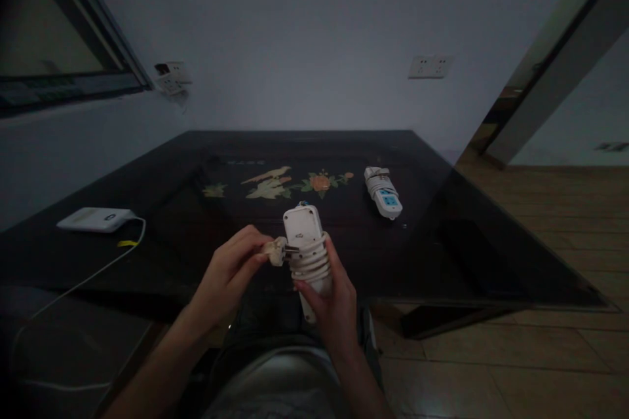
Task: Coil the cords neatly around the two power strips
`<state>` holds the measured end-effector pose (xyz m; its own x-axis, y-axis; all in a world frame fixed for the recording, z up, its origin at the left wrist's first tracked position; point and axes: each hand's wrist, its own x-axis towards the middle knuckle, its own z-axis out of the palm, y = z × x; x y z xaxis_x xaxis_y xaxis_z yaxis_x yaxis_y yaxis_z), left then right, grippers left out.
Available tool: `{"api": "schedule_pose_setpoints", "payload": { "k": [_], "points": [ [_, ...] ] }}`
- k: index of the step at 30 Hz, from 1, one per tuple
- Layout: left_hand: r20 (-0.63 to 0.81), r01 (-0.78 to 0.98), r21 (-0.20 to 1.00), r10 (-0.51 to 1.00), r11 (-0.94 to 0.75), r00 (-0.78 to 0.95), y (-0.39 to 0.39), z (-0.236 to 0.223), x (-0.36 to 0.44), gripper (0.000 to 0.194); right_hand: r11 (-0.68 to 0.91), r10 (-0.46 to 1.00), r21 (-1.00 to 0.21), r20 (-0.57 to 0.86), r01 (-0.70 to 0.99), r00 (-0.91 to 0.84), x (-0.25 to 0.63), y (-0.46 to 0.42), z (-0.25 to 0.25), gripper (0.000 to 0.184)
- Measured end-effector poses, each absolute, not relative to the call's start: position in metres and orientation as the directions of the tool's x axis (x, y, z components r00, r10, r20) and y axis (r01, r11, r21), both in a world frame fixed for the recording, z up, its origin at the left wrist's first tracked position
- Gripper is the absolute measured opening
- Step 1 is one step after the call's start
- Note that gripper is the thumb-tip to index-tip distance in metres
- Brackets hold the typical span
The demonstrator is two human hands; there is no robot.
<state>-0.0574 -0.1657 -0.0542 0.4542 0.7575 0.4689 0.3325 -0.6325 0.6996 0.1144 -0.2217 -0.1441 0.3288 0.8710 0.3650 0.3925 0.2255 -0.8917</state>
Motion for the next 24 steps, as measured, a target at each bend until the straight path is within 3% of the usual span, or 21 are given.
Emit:
{"api": "schedule_pose_setpoints", "payload": {
  "k": [3,13,24],
  "points": [
    [0.396,0.383,0.666,0.738,-0.64,0.546,-0.164,-0.048,-0.056,0.021,0.22,0.864,-0.864,0.388,0.453,0.32,0.116,-0.221,-0.144,0.077],
    [0.364,0.595,0.468,0.756,-0.654,0.544,-0.155,-0.048,-0.049,0.025,0.227,0.859,-0.798,0.435,0.559,0.271,0.115,-0.223,-0.144,0.072],
    [0.33,0.519,0.487,0.699,-0.702,0.635,-0.143,-0.051,-0.051,0.022,0.247,0.88,-0.719,0.447,0.65,0.16,0.121,-0.222,-0.142,0.075]
  ]
}}
